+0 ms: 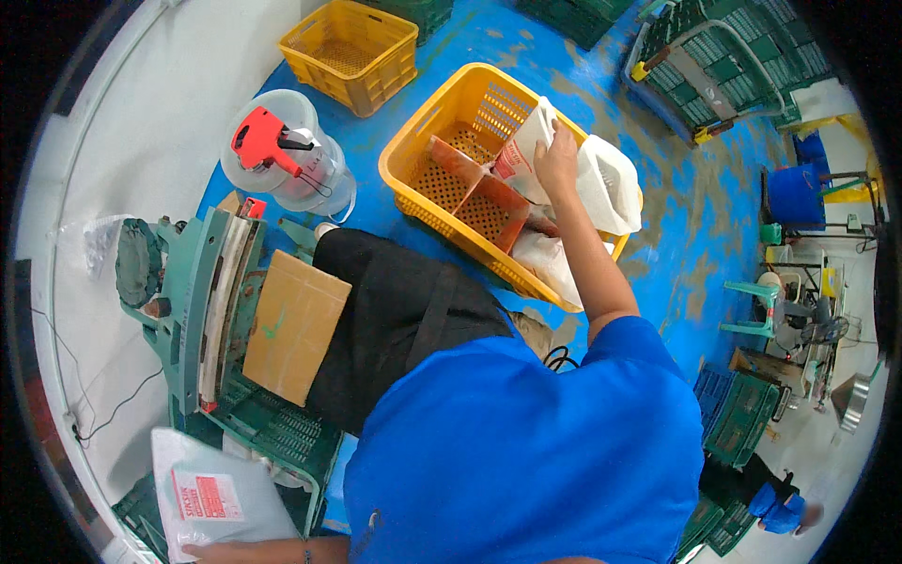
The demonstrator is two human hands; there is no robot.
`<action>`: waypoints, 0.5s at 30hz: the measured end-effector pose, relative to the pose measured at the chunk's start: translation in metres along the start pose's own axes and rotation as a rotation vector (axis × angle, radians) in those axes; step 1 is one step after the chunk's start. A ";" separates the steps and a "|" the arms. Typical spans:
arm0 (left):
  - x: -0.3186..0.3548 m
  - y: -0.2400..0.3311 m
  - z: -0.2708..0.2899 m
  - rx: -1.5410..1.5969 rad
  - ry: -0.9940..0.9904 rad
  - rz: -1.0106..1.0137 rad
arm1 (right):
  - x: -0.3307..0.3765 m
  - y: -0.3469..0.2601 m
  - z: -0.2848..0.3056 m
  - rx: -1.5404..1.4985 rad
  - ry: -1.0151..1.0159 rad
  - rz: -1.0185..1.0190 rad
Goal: The person repeatedly places white plastic bags containing items onto a heat-sealing machine, presses the lever to seal the top, and then removes the sealed bags. The sealed bags are placed into a yellow basket. The person also moves the yellow basket to a different location at the end.
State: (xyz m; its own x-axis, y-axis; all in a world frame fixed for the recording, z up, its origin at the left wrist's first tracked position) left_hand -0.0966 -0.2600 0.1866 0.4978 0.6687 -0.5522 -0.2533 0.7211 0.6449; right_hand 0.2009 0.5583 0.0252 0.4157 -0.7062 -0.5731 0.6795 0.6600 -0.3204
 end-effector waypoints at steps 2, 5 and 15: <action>-0.009 -0.028 0.006 0.022 0.033 0.062 | -0.017 0.024 -0.025 0.140 -0.104 -0.077; -0.015 -0.055 0.016 0.010 0.110 0.150 | -0.052 0.049 -0.066 0.234 -0.335 -0.322; 0.052 -0.077 0.071 -0.017 -0.293 0.213 | -0.026 0.044 -0.077 -0.130 0.300 -0.384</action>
State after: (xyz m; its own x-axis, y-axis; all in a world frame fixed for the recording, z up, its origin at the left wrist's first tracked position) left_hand 0.0081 -0.2935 0.1456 0.6486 0.7257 -0.2297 -0.3896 0.5757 0.7188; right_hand 0.1733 0.6248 -0.0323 -0.0543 -0.8124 -0.5806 0.6604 0.4069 -0.6311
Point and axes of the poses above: each hand's wrist, its own x-axis away from the middle knuckle, its own z-axis out of the back of the hand, y = z × x, the point moved 1 cm from there along -x, towards the middle knuckle, and after that the axes turned 13 degrees about z, right-handed, at the moved point
